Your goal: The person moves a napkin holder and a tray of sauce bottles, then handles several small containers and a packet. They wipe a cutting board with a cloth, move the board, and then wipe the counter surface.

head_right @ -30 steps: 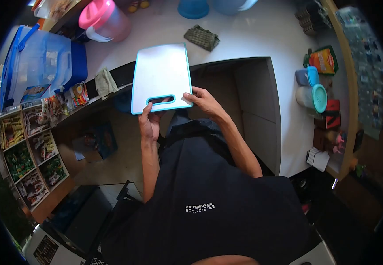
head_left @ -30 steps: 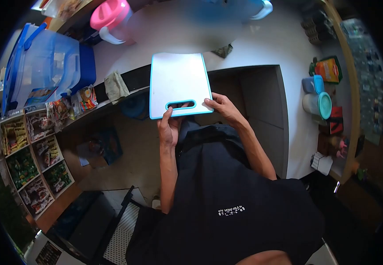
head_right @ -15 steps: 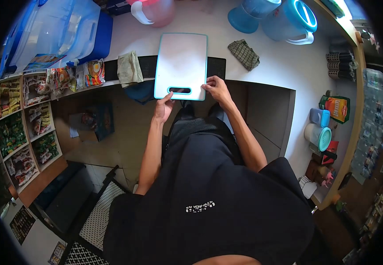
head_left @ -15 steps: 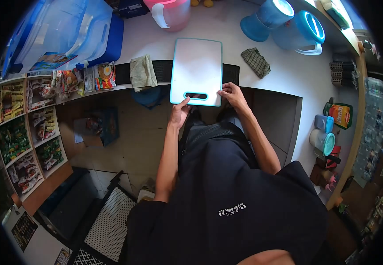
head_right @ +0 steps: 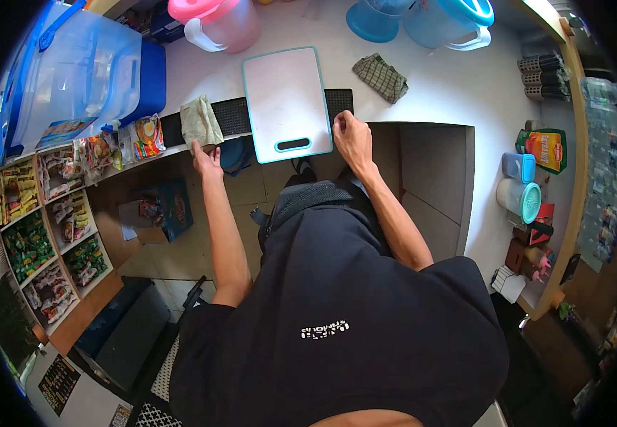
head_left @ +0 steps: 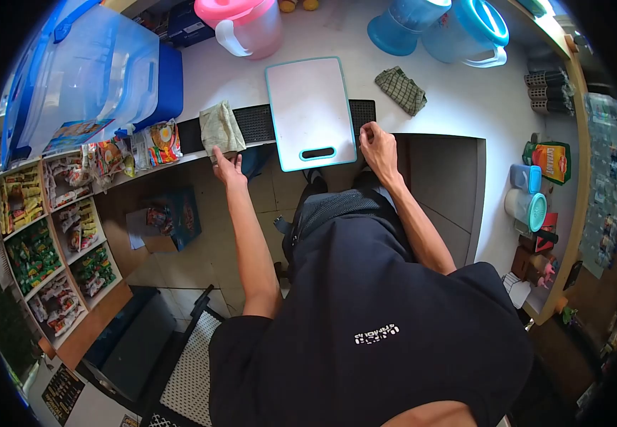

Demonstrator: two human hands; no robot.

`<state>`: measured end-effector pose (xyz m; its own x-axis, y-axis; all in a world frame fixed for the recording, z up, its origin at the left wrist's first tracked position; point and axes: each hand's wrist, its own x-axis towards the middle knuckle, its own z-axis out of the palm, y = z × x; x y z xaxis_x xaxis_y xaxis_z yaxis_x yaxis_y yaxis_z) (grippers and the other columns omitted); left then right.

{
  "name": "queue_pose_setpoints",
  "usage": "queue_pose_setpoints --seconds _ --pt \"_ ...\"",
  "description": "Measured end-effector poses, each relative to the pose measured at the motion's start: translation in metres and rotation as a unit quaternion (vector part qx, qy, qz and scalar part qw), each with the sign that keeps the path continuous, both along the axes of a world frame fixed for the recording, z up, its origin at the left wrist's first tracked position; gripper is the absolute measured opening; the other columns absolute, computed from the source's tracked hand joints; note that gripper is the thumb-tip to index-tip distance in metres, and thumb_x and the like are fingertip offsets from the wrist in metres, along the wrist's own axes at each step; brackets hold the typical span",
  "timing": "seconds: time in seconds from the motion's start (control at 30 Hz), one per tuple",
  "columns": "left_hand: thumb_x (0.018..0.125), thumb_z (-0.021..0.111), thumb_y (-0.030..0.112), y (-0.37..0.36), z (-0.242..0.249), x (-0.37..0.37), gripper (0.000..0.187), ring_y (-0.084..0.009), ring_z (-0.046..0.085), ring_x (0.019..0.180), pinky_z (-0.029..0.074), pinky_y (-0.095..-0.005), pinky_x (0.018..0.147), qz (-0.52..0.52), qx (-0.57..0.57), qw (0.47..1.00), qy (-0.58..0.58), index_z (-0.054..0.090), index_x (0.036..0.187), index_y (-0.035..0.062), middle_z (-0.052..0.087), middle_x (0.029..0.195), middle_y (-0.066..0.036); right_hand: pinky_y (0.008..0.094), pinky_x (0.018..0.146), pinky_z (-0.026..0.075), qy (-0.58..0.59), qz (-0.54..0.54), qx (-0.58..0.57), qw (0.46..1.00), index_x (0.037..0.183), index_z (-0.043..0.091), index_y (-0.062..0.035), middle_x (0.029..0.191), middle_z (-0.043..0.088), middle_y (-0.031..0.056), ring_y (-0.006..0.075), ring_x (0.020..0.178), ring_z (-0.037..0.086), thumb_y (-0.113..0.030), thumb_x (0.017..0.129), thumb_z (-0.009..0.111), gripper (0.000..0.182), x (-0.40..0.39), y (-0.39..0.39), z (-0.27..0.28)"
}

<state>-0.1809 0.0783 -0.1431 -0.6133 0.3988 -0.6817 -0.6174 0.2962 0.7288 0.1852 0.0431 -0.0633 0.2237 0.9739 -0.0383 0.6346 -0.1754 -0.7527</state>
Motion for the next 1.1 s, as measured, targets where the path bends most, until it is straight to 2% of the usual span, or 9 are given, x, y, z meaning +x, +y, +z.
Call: queue_pose_setpoints --seconds 0.1,0.3,0.47,0.57,0.67,0.77,0.83,0.97,1.1 --pt "0.092 0.070 0.034 0.004 0.015 0.003 0.051 -0.0268 0.059 0.109 0.057 -0.0350 0.072 -0.025 0.020 0.996 0.078 0.049 0.124 0.0006 0.057 0.123 -0.015 0.0365 0.064 0.055 0.087 0.022 -0.014 0.996 0.093 0.067 0.0018 0.075 0.070 0.0161 0.0284 0.069 0.071 -0.016 0.091 0.063 0.018 -0.002 -0.001 0.008" --pt "0.098 0.058 0.028 -0.013 0.063 0.049 0.046 -0.0233 0.058 0.114 0.046 -0.0408 0.100 0.000 0.191 0.976 0.108 0.047 0.136 0.0048 0.057 0.128 -0.014 0.0304 0.076 0.054 0.274 0.060 -0.110 0.954 0.108 0.069 0.0018 0.091 0.073 0.0111 0.0169 0.083 0.069 -0.028 0.092 0.068 0.033 -0.019 0.001 0.029" --pt "0.097 0.060 0.026 -0.044 0.119 0.111 0.042 -0.0190 0.060 0.112 0.050 -0.0368 0.094 -0.156 0.259 0.949 -0.090 0.051 0.134 0.0068 0.060 0.127 -0.007 0.0369 0.111 0.040 0.647 0.104 -0.230 0.719 0.146 0.037 0.0014 0.141 0.052 0.0163 0.0231 0.132 0.049 -0.055 0.093 0.059 0.081 -0.051 -0.015 0.049" --pt "0.096 0.065 0.025 -0.054 0.152 0.144 0.038 -0.0149 0.060 0.103 0.050 -0.0303 0.084 -0.355 0.183 0.913 -0.077 0.057 0.126 0.0040 0.062 0.120 -0.006 0.0384 0.110 0.042 0.743 0.002 -0.129 0.657 0.143 0.040 0.0002 0.137 0.055 0.0159 0.0231 0.128 0.052 -0.049 0.095 0.061 0.072 -0.075 -0.014 0.071" --pt "0.092 0.070 0.030 -0.057 0.135 0.137 0.040 -0.0128 0.059 0.092 0.050 -0.0285 0.077 -0.518 0.160 0.840 -0.009 0.059 0.119 0.0020 0.063 0.110 -0.005 0.0379 0.095 0.053 0.693 -0.106 -0.111 0.704 0.129 0.051 0.0008 0.121 0.062 0.0107 0.0211 0.110 0.063 -0.028 0.093 0.070 0.050 -0.063 -0.012 0.057" --pt "0.089 0.075 0.036 -0.067 0.097 0.119 0.048 -0.0116 0.057 0.083 0.050 -0.0299 0.073 -0.436 0.027 0.847 0.304 0.058 0.113 -0.0019 0.062 0.100 -0.006 0.0360 0.089 0.056 0.680 -0.175 -0.082 0.707 0.124 0.055 0.0022 0.113 0.066 0.0108 0.0203 0.102 0.066 -0.014 0.089 0.069 0.041 -0.035 -0.011 0.053" --pt "0.087 0.077 0.039 -0.086 0.007 0.086 0.052 -0.0134 0.057 0.080 0.051 -0.0313 0.074 -0.358 -0.055 0.883 0.298 0.058 0.110 -0.0036 0.062 0.097 -0.008 0.0394 0.096 0.054 0.675 -0.172 -0.050 0.715 0.126 0.053 -0.0003 0.119 0.065 0.0112 0.0227 0.107 0.066 -0.019 0.090 0.068 0.043 -0.009 -0.014 0.042" --pt "0.089 0.075 0.034 -0.079 0.048 0.085 0.044 -0.0178 0.061 0.092 0.053 -0.0336 0.084 -0.421 -0.010 0.901 -0.110 0.059 0.111 -0.0013 0.063 0.105 -0.010 0.0402 0.101 0.051 0.689 -0.249 0.001 0.681 0.128 0.052 -0.0024 0.121 0.064 0.0103 0.0242 0.112 0.064 -0.018 0.092 0.063 0.041 0.031 -0.019 0.035" --pt "0.092 0.073 0.027 -0.070 0.048 0.097 0.045 -0.0214 0.062 0.104 0.053 -0.0339 0.094 -0.462 0.000 0.886 -0.020 0.055 0.121 -0.0031 0.062 0.113 -0.012 0.0384 0.096 0.054 0.658 -0.270 0.029 0.702 0.123 0.055 0.0002 0.115 0.065 0.0093 0.0217 0.106 0.066 -0.012 0.091 0.064 0.036 0.054 -0.028 0.021"
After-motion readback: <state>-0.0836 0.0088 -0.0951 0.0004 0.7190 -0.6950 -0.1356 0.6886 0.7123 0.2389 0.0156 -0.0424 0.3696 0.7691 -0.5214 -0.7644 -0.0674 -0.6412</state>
